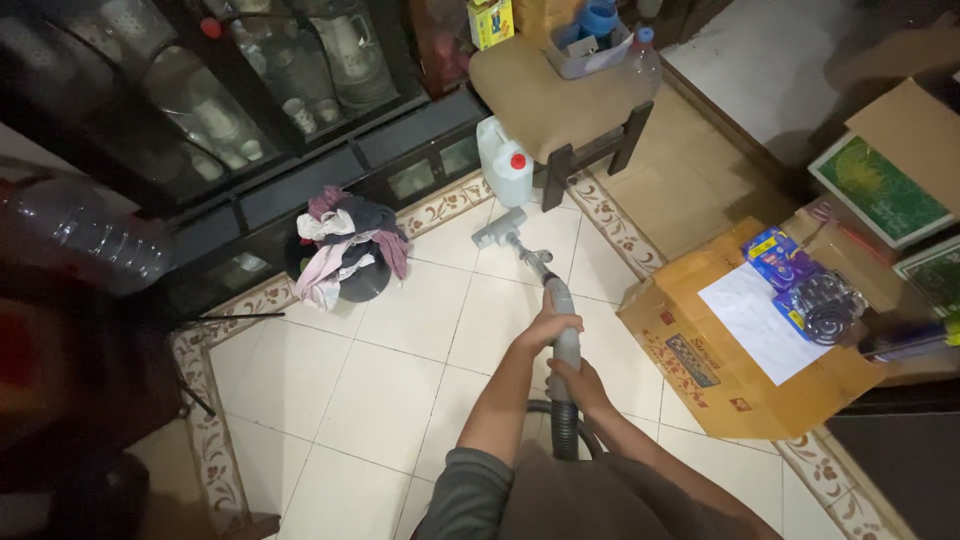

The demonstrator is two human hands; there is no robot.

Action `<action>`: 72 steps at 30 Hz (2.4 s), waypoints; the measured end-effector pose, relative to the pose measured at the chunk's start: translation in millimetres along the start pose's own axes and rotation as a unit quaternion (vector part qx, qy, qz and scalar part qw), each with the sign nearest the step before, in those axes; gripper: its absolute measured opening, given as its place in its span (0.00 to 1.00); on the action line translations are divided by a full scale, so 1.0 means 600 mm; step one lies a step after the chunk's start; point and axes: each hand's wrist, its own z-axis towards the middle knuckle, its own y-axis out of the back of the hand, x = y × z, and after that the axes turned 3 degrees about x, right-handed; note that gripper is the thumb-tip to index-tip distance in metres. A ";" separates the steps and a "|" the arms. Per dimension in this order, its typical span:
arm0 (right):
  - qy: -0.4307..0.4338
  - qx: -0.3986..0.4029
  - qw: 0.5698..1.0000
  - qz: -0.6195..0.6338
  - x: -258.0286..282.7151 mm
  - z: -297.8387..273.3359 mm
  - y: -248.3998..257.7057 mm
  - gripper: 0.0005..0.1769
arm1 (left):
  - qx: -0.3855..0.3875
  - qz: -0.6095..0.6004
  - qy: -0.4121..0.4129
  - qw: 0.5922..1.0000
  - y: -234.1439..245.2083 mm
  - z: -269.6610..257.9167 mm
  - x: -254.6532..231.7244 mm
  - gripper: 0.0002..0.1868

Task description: Vacuuming a tiled floor area using a canister vacuum cleaner.

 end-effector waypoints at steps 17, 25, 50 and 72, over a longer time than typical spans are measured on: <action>0.067 -0.015 0.997 -0.020 -0.017 -0.024 0.005 0.25 | 0.029 -0.005 0.014 0.999 -0.017 -0.021 -0.004 0.72; 0.088 -0.072 0.993 -0.026 -0.014 0.031 -0.032 0.24 | 0.014 0.004 -0.049 0.999 0.023 0.017 0.003 0.64; 0.040 0.070 0.967 -0.242 -0.034 0.043 0.035 0.32 | -0.070 -0.067 -0.020 0.995 0.000 0.016 0.096 0.51; 0.028 0.197 0.978 0.067 -0.097 -0.014 0.128 0.30 | -0.097 -0.006 0.032 0.995 -0.115 0.021 0.173 0.61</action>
